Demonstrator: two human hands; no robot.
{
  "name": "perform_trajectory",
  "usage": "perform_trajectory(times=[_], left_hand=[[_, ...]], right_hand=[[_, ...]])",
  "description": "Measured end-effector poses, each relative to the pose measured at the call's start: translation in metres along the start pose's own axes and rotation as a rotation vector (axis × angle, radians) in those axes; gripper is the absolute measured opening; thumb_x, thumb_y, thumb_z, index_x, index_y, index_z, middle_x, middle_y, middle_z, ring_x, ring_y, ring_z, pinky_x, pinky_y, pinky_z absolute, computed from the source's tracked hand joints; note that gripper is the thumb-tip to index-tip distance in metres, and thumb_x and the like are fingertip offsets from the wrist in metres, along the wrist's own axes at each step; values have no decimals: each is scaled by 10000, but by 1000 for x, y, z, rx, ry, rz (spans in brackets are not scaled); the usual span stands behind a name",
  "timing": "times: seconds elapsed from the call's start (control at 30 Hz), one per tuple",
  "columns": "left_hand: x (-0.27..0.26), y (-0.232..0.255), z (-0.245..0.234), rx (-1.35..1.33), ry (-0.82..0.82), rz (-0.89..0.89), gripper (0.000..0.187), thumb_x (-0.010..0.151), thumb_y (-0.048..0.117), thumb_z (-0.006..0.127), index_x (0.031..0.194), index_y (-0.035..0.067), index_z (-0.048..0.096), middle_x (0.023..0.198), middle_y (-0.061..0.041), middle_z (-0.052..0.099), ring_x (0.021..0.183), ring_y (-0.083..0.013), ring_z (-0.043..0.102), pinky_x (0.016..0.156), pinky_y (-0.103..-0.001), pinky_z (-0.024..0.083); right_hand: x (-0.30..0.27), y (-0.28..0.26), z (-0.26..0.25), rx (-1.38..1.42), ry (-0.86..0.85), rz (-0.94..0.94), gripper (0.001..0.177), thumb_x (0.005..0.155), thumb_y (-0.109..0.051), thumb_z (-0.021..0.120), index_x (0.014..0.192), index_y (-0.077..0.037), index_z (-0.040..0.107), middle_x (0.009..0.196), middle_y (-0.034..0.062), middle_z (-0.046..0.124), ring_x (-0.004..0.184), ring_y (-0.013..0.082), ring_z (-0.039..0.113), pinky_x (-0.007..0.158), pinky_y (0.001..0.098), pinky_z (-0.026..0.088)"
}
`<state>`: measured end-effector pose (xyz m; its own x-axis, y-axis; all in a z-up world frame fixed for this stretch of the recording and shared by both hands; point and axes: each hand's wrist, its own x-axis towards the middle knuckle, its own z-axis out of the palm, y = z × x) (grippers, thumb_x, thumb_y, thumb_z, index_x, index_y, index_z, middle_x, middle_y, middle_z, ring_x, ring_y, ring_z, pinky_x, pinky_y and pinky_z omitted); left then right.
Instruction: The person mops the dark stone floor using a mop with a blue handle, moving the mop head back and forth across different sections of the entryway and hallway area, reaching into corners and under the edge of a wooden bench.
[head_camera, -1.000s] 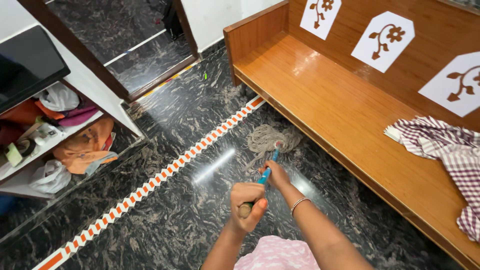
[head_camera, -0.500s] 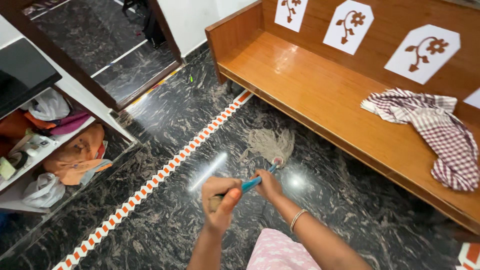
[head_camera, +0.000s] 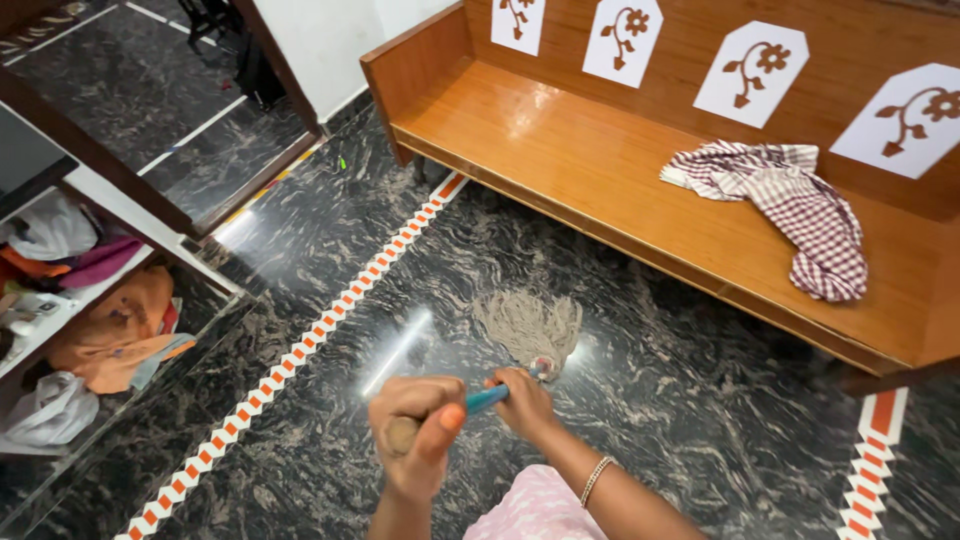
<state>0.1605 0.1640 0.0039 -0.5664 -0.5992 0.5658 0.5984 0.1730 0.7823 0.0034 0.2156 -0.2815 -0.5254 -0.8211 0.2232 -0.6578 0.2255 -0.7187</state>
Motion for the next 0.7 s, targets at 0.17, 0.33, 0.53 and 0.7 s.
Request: perform_trajectory(times=[0.17, 0.33, 0.53, 0.7], left_hand=[[-8, -15, 13, 49, -35, 8, 468, 856, 170, 685, 562, 33, 348, 516, -39, 373, 468, -154, 345, 483, -342, 245], [-20, -50, 27, 119, -88, 75, 465, 879, 196, 673, 572, 36, 364, 527, -57, 395, 469, -181, 369, 495, -357, 262], [-39, -76, 67, 197, -183, 63, 463, 906, 265, 647, 586, 48, 391, 541, -57, 383, 470, -214, 386, 510, -370, 281], [-21, -66, 86, 245, -74, 42, 466, 916, 284, 633, 591, 23, 425, 550, -46, 395, 491, -167, 388, 499, -359, 263]], right_hand=[[6, 25, 6, -80, -24, 59, 211, 906, -327, 710, 873, -127, 652, 921, 79, 710, 935, 334, 661, 743, 479, 505], [17, 73, 6, -6, 50, 21, 194, 916, -316, 684, 871, -137, 624, 892, 71, 676, 907, 329, 650, 706, 458, 509], [18, 129, -19, -47, -87, 78, 247, 895, -317, 735, 869, -106, 610, 861, 113, 654, 853, 355, 625, 730, 459, 494], [12, 124, -46, -27, -113, 64, 251, 928, -331, 723, 880, -106, 621, 904, 118, 670, 889, 359, 638, 765, 448, 502]])
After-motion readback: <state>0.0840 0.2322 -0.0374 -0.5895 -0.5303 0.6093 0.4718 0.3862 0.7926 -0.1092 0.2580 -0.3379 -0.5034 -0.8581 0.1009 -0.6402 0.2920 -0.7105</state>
